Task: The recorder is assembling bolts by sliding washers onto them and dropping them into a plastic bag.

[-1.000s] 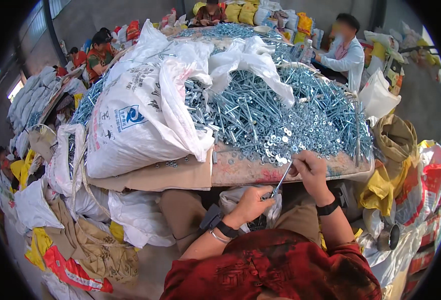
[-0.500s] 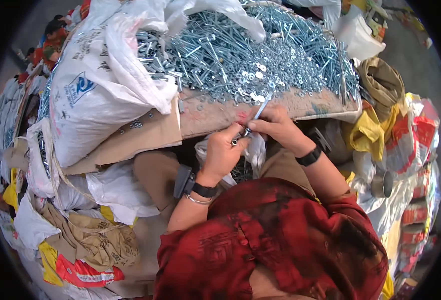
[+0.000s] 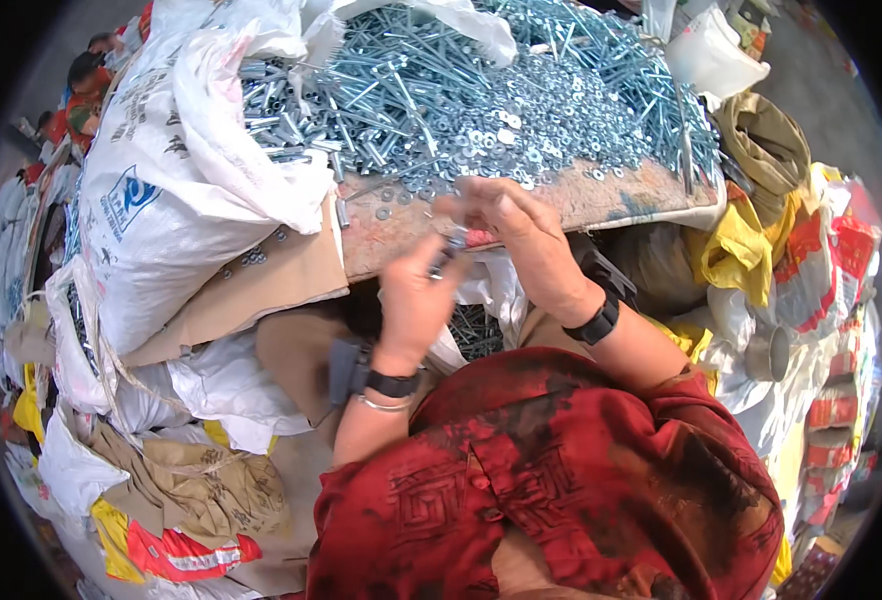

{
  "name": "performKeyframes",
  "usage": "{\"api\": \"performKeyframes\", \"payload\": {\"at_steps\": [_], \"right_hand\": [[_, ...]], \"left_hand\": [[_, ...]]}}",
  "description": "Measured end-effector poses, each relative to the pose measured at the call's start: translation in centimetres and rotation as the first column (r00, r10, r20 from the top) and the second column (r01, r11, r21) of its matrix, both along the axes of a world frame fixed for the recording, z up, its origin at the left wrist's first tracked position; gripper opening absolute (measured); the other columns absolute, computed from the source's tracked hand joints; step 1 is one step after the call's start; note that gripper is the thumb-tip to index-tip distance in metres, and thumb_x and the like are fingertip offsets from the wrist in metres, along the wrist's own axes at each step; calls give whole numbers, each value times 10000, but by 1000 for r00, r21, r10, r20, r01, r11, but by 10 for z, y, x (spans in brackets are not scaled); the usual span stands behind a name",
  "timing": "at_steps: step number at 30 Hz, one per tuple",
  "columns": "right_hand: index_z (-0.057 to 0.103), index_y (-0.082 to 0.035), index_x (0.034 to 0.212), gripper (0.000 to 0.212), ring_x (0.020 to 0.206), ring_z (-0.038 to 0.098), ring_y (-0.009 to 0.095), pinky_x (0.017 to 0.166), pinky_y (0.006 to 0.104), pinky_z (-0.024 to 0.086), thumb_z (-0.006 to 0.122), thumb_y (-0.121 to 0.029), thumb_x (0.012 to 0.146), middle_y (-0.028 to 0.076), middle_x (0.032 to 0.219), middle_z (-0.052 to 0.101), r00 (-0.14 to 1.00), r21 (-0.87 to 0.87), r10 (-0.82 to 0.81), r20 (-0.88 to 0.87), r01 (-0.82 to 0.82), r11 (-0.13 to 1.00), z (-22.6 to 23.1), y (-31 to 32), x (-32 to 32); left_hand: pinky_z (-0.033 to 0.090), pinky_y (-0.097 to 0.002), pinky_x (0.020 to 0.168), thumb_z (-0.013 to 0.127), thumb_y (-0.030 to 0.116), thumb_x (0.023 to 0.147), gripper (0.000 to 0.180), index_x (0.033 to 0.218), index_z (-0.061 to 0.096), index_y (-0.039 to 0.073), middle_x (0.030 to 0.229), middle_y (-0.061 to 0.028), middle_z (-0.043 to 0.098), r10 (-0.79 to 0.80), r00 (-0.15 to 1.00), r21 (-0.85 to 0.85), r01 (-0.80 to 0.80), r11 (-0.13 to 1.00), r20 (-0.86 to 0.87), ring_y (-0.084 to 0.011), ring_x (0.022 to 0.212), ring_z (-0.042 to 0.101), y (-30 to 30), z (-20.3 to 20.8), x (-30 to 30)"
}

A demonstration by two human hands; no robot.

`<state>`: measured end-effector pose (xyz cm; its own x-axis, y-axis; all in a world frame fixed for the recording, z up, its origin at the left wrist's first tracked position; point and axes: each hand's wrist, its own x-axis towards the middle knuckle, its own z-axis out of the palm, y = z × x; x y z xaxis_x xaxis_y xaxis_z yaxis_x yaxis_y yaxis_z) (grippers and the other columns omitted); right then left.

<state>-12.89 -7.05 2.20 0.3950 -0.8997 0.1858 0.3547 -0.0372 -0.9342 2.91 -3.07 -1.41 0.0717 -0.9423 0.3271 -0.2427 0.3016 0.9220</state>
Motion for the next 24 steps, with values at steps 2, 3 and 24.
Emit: {"api": "performKeyframes", "payload": {"at_steps": [2, 3, 24], "right_hand": [[557, 52, 1247, 488, 1028, 628, 195, 888, 338, 516, 445, -381, 1052, 141, 1112, 652, 994, -20, -50, -96, 49, 999, -1, 2, -7], [556, 71, 1200, 521, 920, 651, 186, 839, 339, 539, 433, -413, 1051, 126, 1010, 664, 975, -53, -124, -186, 116, 992, 0, -2, -15], [518, 23, 732, 290, 585, 369, 147, 545, 334, 344, 621, -152, 940, 88, 633, 422, 834, -168, 124, -537, -250, 954, 27, 46, -83]], "left_hand": [[435, -276, 593, 712, 57, 861, 99, 934, 666, 9, 671, 8, 559, -57, 997, -9, 57, 998, -49, -52, 687, 467, 3, -7, -7], [440, -282, 599, 717, 59, 855, 111, 934, 658, 8, 653, -16, 538, -75, 996, -24, 74, 997, -42, -52, 692, 449, 0, -5, -6], [494, -324, 609, 757, 136, 778, 193, 922, 687, 29, 837, -114, 690, -708, 682, 123, 699, 705, 185, -218, 671, 660, 13, 13, -10]]}}
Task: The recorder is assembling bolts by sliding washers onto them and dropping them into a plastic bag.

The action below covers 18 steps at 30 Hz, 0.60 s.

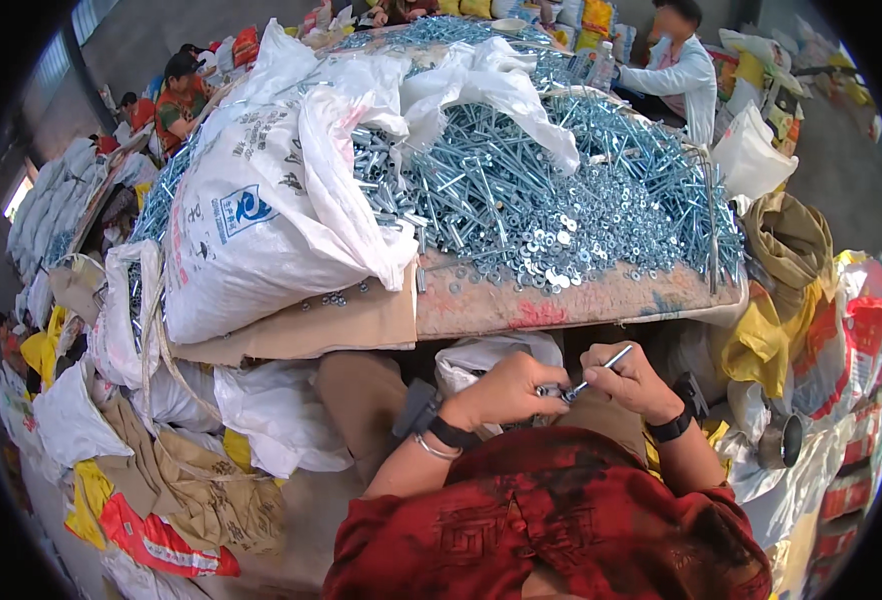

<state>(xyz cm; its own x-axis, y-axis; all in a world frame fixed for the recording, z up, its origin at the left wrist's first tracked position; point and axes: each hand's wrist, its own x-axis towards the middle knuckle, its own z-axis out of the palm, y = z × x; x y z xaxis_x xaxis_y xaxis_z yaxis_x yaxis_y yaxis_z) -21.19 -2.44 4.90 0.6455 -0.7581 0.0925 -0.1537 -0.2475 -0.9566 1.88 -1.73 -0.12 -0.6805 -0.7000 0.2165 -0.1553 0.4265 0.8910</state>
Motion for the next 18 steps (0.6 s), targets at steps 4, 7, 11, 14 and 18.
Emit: {"api": "performKeyframes", "payload": {"at_steps": [4, 7, 11, 14, 18], "right_hand": [[535, 49, 748, 324, 533, 438, 277, 534, 410, 360, 627, -204, 927, 183, 637, 460, 975, -281, -44, -216, -19, 960, -42, -16, -2], [597, 5, 814, 278, 655, 612, 389, 582, 444, 457, 673, -249, 897, 193, 674, 588, 817, -430, -134, -561, -150, 890, -58, -16, 18], [624, 4, 880, 177, 676, 592, 353, 624, 399, 475, 654, -169, 905, 192, 751, 603, 915, -463, -196, -354, 11, 886, -38, -43, 38], [629, 7, 898, 110, 672, 587, 310, 626, 377, 467, 626, -103, 899, 159, 759, 608, 913, -583, -365, -183, 198, 788, -25, -83, 64], [633, -41, 887, 113, 772, 615, 385, 648, 452, 484, 624, -154, 892, 146, 849, 598, 894, -796, -429, -134, 160, 583, -26, -132, 98]], "left_hand": [[384, -189, 482, 703, 135, 884, 78, 927, 683, 73, 778, 11, 662, 549, 804, 492, -391, 778, -228, -55, 551, 524, -18, -8, 23], [353, -242, 416, 600, 276, 976, 203, 1068, 601, 95, 749, -23, 599, 753, 300, 782, -31, 622, -586, -102, 538, 531, -27, -35, 60], [350, -271, 398, 582, 330, 985, 256, 1056, 610, 86, 757, -53, 617, 871, 145, 883, 120, 454, -468, -133, 510, 525, -21, -24, 43], [342, -261, 395, 546, 310, 1005, 251, 1055, 608, 73, 731, -72, 601, 691, 328, 763, 341, 549, -644, -133, 493, 492, -10, -38, 31], [345, -240, 408, 510, 230, 1011, 221, 1097, 587, 41, 773, -74, 575, 640, 404, 753, 264, 603, -654, -128, 550, 491, -8, -24, 41]]}}
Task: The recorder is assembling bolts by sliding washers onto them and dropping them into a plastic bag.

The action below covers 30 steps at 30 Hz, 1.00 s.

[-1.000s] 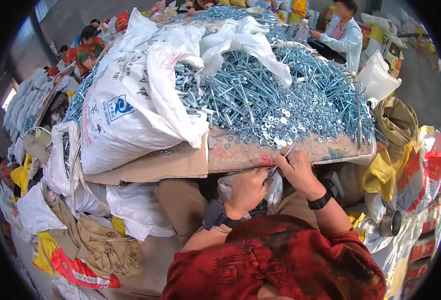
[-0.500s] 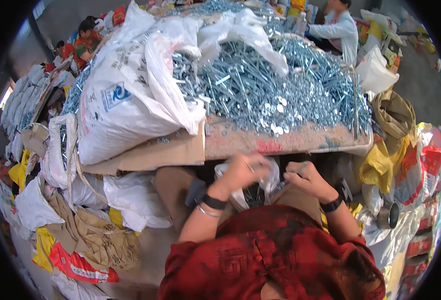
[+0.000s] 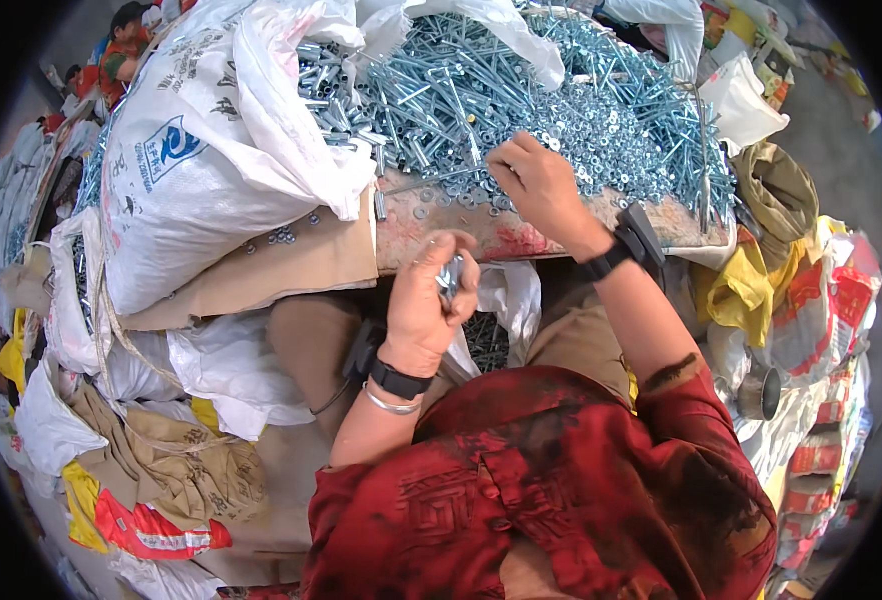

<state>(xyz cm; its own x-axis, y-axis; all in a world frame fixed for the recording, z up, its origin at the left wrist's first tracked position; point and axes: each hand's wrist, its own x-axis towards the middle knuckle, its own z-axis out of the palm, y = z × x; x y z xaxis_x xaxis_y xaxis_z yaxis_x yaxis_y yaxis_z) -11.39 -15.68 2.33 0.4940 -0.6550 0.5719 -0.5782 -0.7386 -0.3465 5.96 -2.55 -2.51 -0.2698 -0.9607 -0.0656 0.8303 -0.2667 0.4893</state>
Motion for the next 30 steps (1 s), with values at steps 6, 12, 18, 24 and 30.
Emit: {"api": "performKeyframes", "payload": {"at_steps": [6, 12, 18, 24, 30], "right_hand": [[609, -36, 944, 155, 946, 615, 343, 759, 444, 538, 583, -27, 791, 158, 1003, 570, 841, -117, -140, -522, 91, 989, -11, -19, 18], [582, -34, 944, 116, 867, 631, 307, 690, 420, 528, 605, -55, 832, 109, 942, 586, 956, -97, -59, -286, 33, 995, 11, -7, 2], [617, -31, 967, 62, 696, 656, 110, 590, 258, 507, 648, -51, 917, 56, 822, 657, 968, 271, 50, 245, -118, 955, 34, 45, -21], [618, 8, 1011, 113, 773, 694, 116, 653, 250, 566, 569, -92, 995, 82, 925, 713, 867, 324, 31, 497, -219, 921, 21, 62, -30], [567, 44, 1066, 247, 794, 707, 213, 692, 327, 606, 459, -178, 1053, 188, 1027, 683, 605, 283, 8, 796, -384, 879, 38, 88, -41]], "left_hand": [[385, -243, 442, 472, 38, 917, 217, 1122, 533, 4, 895, -113, 554, 124, 990, 105, -118, 987, -60, -170, 689, 526, -6, -2, 6], [386, -248, 425, 501, 145, 1001, 146, 1123, 536, 72, 1044, -219, 673, 278, 960, 200, -280, 939, 38, -213, 673, 605, -6, 8, -3], [341, -220, 375, 514, 193, 1009, 268, 1230, 547, 45, 1037, -207, 671, 157, 988, -7, -157, 988, -1, -143, 514, 491, -11, -12, 4], [380, -205, 376, 463, 223, 1016, 383, 1310, 494, -20, 1093, -257, 665, 172, 984, -48, -175, 983, -45, -210, 771, 701, -14, -7, 0], [370, -210, 373, 471, 211, 1020, 336, 1267, 513, -12, 1094, -265, 663, 184, 982, -47, -187, 981, -50, -220, 788, 714, -12, -12, 6]]}}
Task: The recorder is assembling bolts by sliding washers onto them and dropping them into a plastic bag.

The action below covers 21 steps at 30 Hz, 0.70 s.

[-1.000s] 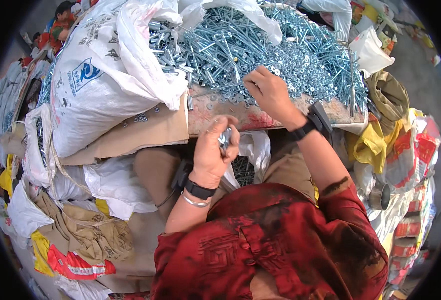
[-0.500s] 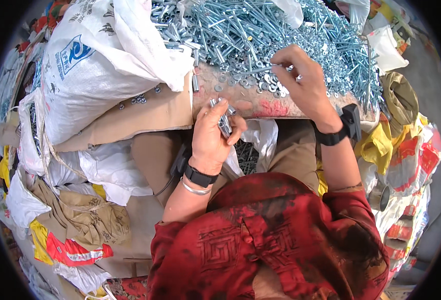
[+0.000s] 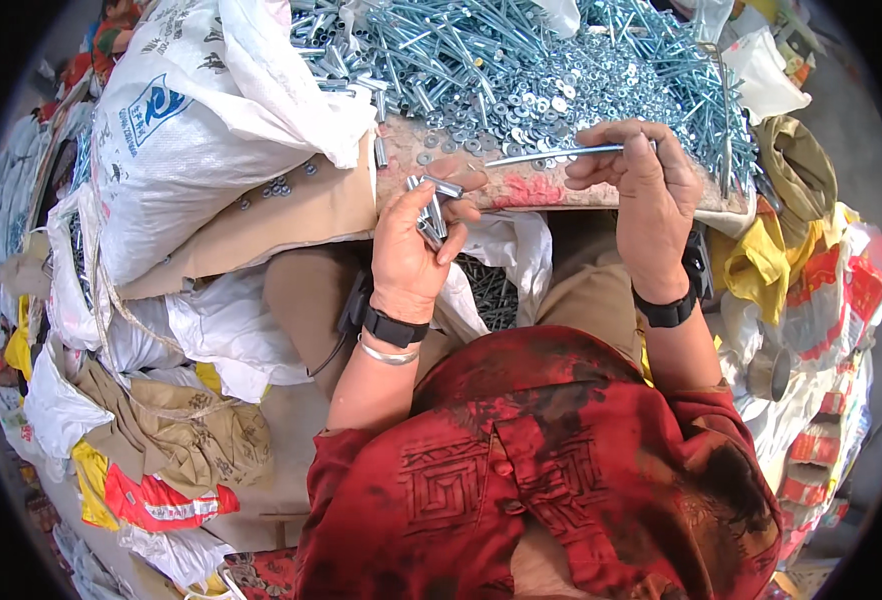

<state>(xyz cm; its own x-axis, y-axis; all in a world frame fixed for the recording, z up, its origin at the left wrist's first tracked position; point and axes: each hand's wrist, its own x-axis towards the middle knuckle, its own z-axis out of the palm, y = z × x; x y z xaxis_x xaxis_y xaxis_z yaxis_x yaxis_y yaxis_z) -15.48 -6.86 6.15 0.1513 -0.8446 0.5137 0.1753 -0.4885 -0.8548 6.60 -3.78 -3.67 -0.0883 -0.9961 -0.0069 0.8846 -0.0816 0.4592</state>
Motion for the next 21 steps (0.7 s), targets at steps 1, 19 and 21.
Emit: {"api": "performKeyframes", "payload": {"at_steps": [1, 19, 21], "right_hand": [[567, 44, 1066, 247, 794, 707, 213, 692, 327, 606, 459, -178, 1053, 188, 1027, 683, 1000, -5, 0, 0, 0, 1000, 2, 3, 0], [613, 1, 946, 237, 676, 668, 123, 588, 254, 534, 536, -207, 1028, 65, 865, 674, 876, 67, 77, -476, -51, 996, -55, 18, 23], [618, -10, 913, 243, 603, 645, 108, 531, 247, 506, 567, -225, 1016, 45, 778, 661, 870, 397, 376, -318, -238, 886, -52, 15, 14]], "left_hand": [[370, -210, 373, 471, 211, 1020, 336, 1267, 513, -12, 1094, -265, 663, 0, 1000, -5, 0, 1000, 0, -220, 788, 714, 0, -3, 0], [304, -217, 388, 580, 243, 998, 197, 1064, 618, 62, 792, -126, 637, 122, 978, 168, -93, 981, -168, -105, 474, 444, -4, -4, 16], [295, -215, 380, 576, 239, 1001, 206, 1051, 623, 45, 746, -113, 622, 77, 993, 132, -64, 989, -94, -103, 463, 439, -5, -6, 22]]}}
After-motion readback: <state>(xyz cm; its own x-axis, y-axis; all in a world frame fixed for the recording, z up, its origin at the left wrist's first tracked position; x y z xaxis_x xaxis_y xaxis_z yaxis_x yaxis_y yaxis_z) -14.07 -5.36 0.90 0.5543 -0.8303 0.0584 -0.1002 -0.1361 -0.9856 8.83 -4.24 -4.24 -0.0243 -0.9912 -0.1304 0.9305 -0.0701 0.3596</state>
